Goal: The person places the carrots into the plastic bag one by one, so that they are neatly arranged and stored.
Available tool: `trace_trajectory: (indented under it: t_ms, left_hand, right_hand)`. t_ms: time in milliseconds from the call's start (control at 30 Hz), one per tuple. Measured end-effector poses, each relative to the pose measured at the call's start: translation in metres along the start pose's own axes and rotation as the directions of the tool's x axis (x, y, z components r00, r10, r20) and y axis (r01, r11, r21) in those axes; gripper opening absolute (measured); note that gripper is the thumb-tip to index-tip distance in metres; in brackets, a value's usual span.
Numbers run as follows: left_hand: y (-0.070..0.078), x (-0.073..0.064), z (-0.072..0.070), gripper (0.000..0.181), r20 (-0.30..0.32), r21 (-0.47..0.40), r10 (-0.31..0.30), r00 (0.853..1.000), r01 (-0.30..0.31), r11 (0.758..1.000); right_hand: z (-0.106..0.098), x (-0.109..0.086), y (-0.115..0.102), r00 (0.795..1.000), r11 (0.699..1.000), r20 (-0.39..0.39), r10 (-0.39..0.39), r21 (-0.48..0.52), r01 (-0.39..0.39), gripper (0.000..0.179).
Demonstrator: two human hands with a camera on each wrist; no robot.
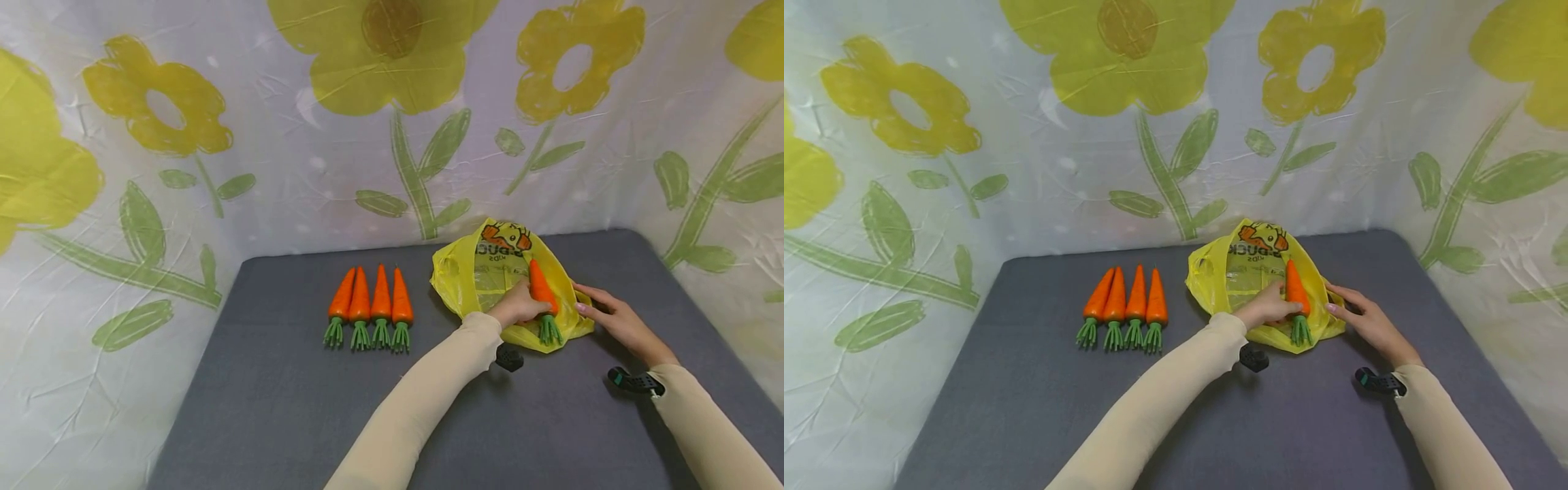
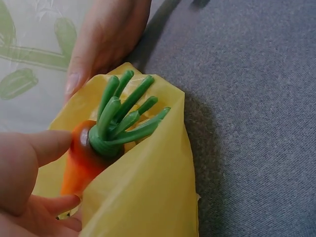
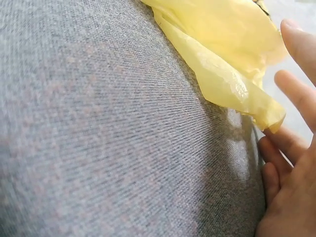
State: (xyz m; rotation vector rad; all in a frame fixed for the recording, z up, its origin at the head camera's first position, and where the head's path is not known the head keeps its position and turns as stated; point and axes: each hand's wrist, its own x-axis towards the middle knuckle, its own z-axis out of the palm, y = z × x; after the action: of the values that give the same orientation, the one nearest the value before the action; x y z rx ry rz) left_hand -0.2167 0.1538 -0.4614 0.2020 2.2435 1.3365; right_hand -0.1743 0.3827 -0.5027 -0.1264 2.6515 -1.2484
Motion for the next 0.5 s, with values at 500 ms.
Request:
trace_trajectory:
  t_ms: [500]
  left_hand:
    - [0.0021, -0.0052, 0.0013, 0.056, -0.033, 0.118, 0.014, 0.999, -0.01, 0.993]
  right_hand:
    - [0.0001, -0.0004, 0.0001, 1.0, 1.0, -0.008, -0.001, -0.007, 0.001, 0.066]
